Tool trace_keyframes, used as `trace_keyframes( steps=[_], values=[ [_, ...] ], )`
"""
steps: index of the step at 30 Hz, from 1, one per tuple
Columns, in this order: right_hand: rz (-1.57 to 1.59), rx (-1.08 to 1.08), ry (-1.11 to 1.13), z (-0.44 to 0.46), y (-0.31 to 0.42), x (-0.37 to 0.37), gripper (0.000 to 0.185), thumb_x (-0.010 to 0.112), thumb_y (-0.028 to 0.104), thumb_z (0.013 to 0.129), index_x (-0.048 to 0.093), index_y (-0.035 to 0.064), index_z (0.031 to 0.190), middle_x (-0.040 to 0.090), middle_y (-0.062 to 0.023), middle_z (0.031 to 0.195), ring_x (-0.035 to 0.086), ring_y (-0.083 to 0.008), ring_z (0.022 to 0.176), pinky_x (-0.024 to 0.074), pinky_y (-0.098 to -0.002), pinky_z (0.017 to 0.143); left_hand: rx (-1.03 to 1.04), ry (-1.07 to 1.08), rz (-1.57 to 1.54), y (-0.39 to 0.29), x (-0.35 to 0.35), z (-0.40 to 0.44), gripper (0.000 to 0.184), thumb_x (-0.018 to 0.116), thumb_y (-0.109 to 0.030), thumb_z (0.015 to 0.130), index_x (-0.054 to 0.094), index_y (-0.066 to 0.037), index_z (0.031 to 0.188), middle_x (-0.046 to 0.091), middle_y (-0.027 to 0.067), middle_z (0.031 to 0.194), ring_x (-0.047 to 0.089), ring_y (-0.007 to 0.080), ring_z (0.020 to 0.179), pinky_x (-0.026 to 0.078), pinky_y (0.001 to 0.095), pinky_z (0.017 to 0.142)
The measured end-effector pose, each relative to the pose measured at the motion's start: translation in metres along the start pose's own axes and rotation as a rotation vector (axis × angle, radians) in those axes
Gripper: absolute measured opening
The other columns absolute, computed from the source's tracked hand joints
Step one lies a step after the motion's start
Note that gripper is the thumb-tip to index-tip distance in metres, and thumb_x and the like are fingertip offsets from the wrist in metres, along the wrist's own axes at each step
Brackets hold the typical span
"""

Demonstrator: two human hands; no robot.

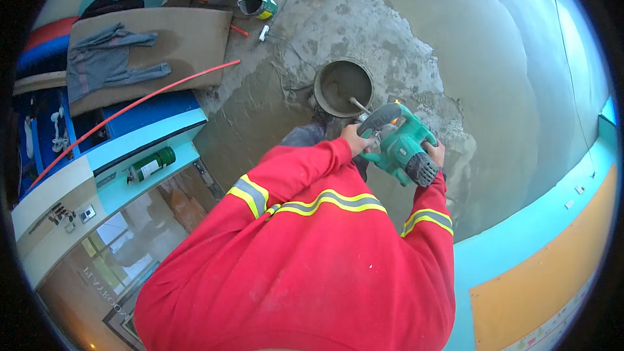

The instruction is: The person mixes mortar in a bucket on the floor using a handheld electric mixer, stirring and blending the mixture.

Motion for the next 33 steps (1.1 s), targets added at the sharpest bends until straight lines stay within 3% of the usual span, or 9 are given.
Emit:
trace_keyframes(
  steps=[8,17,29,33],
  values=[
    [-0.044,0.004,-0.034,0.000,-0.001,0.001,0.021,0.059,0.014,0.069,0.062,-0.0009,0.084,0.061,-0.0028,0.071,0.054,-0.0111,0.063,0.0436,-0.0272,0.059,0.004,0.058,-0.003,0.016,-0.001,0.001,0.016,0.070,-0.011,0.070,0.060,-0.003,0.080,0.063,0.0052,0.064,0.059,0.0127,0.050,0.047,0.0286,0.051],
    [-0.063,-0.035,-0.066,-0.010,0.000,0.005,0.020,0.064,0.013,0.067,0.062,-0.0016,0.081,0.062,-0.0048,0.068,0.056,-0.0117,0.056,0.0436,-0.0258,0.054,0.016,0.263,-0.163,0.019,-0.004,0.006,0.014,0.070,-0.007,0.068,0.059,-0.001,0.075,0.059,0.0088,0.058,0.056,0.0165,0.042,0.045,0.0302,0.042],
    [0.043,-0.032,-0.084,-0.021,-0.010,0.012,0.012,0.063,0.009,0.069,0.060,-0.0006,0.076,0.059,-0.0045,0.063,0.054,-0.0106,0.051,0.0427,-0.0246,0.049,-0.017,0.427,-0.080,0.027,-0.005,0.004,0.016,0.071,-0.010,0.067,0.061,-0.002,0.076,0.060,0.0081,0.061,0.057,0.0171,0.048,0.047,0.0312,0.050],
    [0.052,-0.010,-0.113,-0.027,-0.018,0.014,0.013,0.063,0.011,0.070,0.060,-0.0008,0.076,0.059,-0.0043,0.062,0.054,-0.0103,0.051,0.0425,-0.0247,0.048,0.002,0.432,-0.073,0.021,-0.004,0.006,0.016,0.071,-0.010,0.067,0.061,-0.001,0.076,0.060,0.0073,0.061,0.055,0.0163,0.046,0.047,0.0306,0.048]
  ],
)
Point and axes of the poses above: each hand's wrist, its own z-axis towards the middle knuckle, its own x-axis out of the palm, y = z × x, the point moved 6 cm from there along z, towards the middle knuckle
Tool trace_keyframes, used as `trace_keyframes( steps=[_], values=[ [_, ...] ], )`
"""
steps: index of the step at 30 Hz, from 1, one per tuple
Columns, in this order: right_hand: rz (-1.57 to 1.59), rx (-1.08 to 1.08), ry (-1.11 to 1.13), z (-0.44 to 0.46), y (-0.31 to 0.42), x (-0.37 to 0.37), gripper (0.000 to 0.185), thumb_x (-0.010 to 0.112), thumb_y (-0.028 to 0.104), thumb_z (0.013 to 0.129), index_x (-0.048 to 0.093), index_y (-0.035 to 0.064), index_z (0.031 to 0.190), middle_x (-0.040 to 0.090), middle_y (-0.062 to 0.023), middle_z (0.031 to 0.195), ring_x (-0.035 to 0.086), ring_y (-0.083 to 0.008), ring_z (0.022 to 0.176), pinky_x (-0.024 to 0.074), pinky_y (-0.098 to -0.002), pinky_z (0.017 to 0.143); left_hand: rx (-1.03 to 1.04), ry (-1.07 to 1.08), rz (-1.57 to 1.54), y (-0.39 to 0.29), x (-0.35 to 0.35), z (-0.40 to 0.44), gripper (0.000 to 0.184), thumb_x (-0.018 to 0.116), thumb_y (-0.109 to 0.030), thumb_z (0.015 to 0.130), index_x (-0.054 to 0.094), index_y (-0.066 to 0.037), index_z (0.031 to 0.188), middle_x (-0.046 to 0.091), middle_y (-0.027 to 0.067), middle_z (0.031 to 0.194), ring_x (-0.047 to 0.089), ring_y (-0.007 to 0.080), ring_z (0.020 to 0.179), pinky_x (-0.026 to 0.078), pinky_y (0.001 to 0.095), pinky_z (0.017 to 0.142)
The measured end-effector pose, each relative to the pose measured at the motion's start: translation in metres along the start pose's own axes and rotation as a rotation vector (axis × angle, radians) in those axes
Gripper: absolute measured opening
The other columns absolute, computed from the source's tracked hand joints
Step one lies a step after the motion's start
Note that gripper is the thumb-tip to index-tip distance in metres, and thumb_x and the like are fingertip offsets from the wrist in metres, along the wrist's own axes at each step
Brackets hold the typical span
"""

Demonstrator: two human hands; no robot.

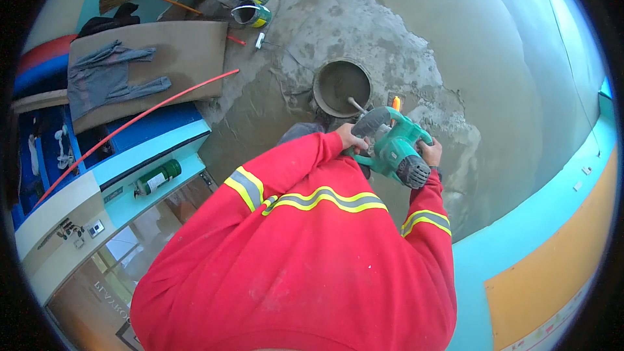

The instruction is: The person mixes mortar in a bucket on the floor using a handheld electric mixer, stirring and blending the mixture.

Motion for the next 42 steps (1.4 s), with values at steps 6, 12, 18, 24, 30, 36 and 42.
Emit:
trace_keyframes(
  steps=[6,12,18,24,30,36,42],
  values=[
    [0.073,-0.010,-0.064,-0.016,-0.029,-0.003,0.016,0.065,0.013,0.071,0.062,-0.0019,0.076,0.060,-0.0045,0.062,0.055,-0.0111,0.054,0.0433,-0.0254,0.053,-0.050,-0.020,0.013,-0.024,0.009,0.003,0.021,0.070,-0.008,0.067,0.056,0.000,0.080,0.055,0.0056,0.056,0.052,0.0147,0.041,0.044,0.0281,0.039],
    [0.089,0.040,-0.107,-0.029,-0.053,-0.003,0.017,0.064,0.013,0.070,0.063,-0.0022,0.078,0.061,-0.0050,0.064,0.056,-0.0116,0.056,0.0441,-0.0258,0.055,-0.083,0.035,0.124,-0.017,0.013,0.012,0.021,0.068,-0.007,0.067,0.054,0.000,0.080,0.053,0.0063,0.055,0.051,0.0152,0.040,0.043,0.0277,0.037],
    [0.186,0.087,-0.128,-0.032,-0.064,0.000,0.016,0.063,0.013,0.070,0.062,-0.0018,0.078,0.061,-0.0053,0.064,0.056,-0.0116,0.056,0.0441,-0.0256,0.055,-0.098,0.027,0.126,-0.009,0.015,0.015,0.020,0.067,-0.005,0.065,0.054,0.000,0.079,0.053,0.0062,0.055,0.051,0.0150,0.040,0.043,0.0281,0.036],
    [0.210,0.085,-0.155,-0.040,-0.063,0.001,0.014,0.062,0.011,0.071,0.062,-0.0016,0.077,0.061,-0.0050,0.064,0.056,-0.0113,0.056,0.0439,-0.0254,0.055,-0.090,0.037,0.149,-0.014,0.017,0.014,0.016,0.065,-0.005,0.064,0.053,-0.001,0.075,0.052,0.0051,0.053,0.050,0.0145,0.039,0.043,0.0274,0.036],
    [0.192,0.063,-0.183,-0.046,-0.066,0.001,0.013,0.062,0.011,0.071,0.061,-0.0016,0.074,0.060,-0.0044,0.062,0.055,-0.0107,0.055,0.0429,-0.0253,0.054,-0.106,0.039,0.149,-0.013,0.018,0.013,0.016,0.065,-0.004,0.063,0.054,-0.001,0.074,0.053,0.0055,0.053,0.050,0.0149,0.038,0.042,0.0274,0.035],
    [0.181,0.071,-0.142,-0.045,-0.084,0.002,0.018,0.063,0.014,0.073,0.061,-0.0015,0.083,0.058,-0.0014,0.068,0.051,-0.0096,0.060,0.0422,-0.0257,0.057,-0.144,0.059,0.205,-0.004,0.019,0.019,0.026,0.067,-0.004,0.065,0.054,0.001,0.087,0.054,0.0058,0.057,0.051,0.0142,0.042,0.044,0.0281,0.038],
    [0.237,0.112,-0.228,-0.060,-0.090,0.004,0.013,0.063,0.011,0.071,0.059,-0.0004,0.073,0.059,-0.0041,0.061,0.054,-0.0106,0.053,0.0423,-0.0250,0.051,-0.174,0.053,0.239,0.002,0.026,0.016,0.025,0.068,-0.005,0.064,0.054,0.000,0.085,0.054,0.0057,0.057,0.051,0.0139,0.041,0.043,0.0277,0.037]
  ],
)
Point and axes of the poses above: each hand's wrist, its own z-axis towards the middle knuckle, its own x-axis out of the palm, y = z × x, the point moved 6 cm from there along z, towards the middle knuckle
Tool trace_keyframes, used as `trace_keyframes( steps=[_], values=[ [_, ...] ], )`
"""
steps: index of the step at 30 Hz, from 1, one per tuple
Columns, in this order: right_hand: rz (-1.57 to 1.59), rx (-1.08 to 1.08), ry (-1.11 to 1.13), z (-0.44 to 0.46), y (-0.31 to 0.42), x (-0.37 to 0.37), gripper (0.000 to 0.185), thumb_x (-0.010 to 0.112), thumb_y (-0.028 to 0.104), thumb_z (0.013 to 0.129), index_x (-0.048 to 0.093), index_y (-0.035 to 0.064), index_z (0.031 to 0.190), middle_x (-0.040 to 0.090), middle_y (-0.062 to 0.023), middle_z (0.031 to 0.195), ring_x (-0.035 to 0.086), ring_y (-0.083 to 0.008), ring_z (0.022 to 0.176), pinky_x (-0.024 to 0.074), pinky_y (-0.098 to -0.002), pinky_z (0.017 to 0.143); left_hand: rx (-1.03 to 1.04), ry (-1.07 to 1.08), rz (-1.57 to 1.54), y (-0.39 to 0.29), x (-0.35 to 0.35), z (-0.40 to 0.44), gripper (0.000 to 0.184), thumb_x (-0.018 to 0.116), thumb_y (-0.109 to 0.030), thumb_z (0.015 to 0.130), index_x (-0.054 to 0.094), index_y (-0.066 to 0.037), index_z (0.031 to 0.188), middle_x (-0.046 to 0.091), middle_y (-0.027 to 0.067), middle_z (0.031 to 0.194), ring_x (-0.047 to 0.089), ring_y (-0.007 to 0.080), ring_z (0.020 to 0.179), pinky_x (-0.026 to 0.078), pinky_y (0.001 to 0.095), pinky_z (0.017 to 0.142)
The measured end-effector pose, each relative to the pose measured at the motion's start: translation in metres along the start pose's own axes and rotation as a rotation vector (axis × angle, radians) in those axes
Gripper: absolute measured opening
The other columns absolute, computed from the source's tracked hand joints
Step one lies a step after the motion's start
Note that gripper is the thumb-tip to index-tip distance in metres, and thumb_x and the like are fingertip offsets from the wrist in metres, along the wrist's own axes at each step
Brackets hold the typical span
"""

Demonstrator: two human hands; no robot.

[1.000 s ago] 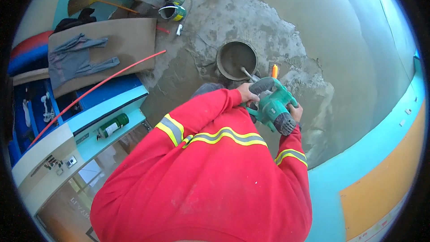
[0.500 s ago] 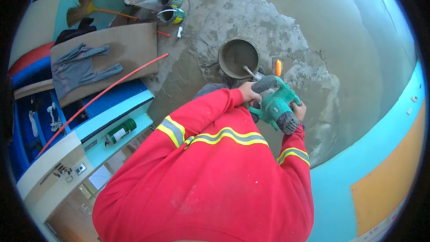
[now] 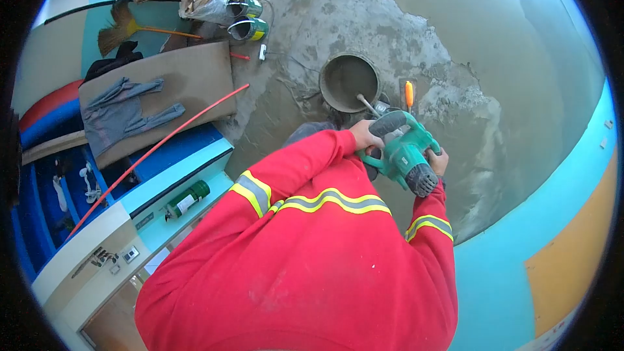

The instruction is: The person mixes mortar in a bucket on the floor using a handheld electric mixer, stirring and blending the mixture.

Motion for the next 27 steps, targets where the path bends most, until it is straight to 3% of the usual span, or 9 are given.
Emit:
trace_keyframes(
  steps=[6,12,15,27],
  values=[
    [0.017,0.009,-0.036,-0.013,-0.030,-0.006,0.015,0.064,0.013,0.071,0.059,-0.0006,0.074,0.059,-0.0045,0.062,0.054,-0.0109,0.053,0.0429,-0.0260,0.051,-0.004,0.038,0.044,0.004,0.008,0.001,0.022,0.067,-0.003,0.064,0.055,0.000,0.082,0.053,0.0056,0.054,0.050,0.0141,0.040,0.041,0.0275,0.037],
    [0.021,0.050,-0.038,-0.008,-0.057,-0.007,0.026,0.069,0.024,0.075,0.060,-0.0005,0.080,0.058,-0.0018,0.066,0.051,-0.0098,0.058,0.0418,-0.0262,0.055,-0.014,0.071,0.084,0.006,0.011,0.015,0.021,0.066,-0.004,0.064,0.055,0.000,0.081,0.053,0.0060,0.053,0.051,0.0142,0.040,0.041,0.0271,0.037],
    [0.018,0.024,-0.078,-0.006,-0.059,-0.010,0.018,0.065,0.015,0.070,0.059,-0.0010,0.075,0.059,-0.0062,0.061,0.056,-0.0125,0.054,0.0443,-0.0269,0.052,-0.031,0.072,0.108,0.007,0.015,0.016,0.020,0.066,-0.004,0.064,0.055,0.000,0.081,0.053,0.0062,0.054,0.051,0.0140,0.040,0.041,0.0271,0.038],
    [0.180,0.018,-0.161,-0.011,-0.081,-0.013,0.018,0.065,0.016,0.071,0.057,0.0002,0.073,0.059,-0.0059,0.061,0.056,-0.0118,0.054,0.0445,-0.0264,0.051,-0.047,0.095,0.136,0.013,0.029,0.022,0.021,0.066,-0.004,0.064,0.054,-0.001,0.081,0.053,0.0053,0.054,0.051,0.0146,0.041,0.041,0.0275,0.038]
  ],
)
Point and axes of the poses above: each hand's wrist, its own z-axis towards the middle knuckle, its own x-axis out of the palm, y = z × x, the point moved 6 cm from there along z, towards the middle knuckle
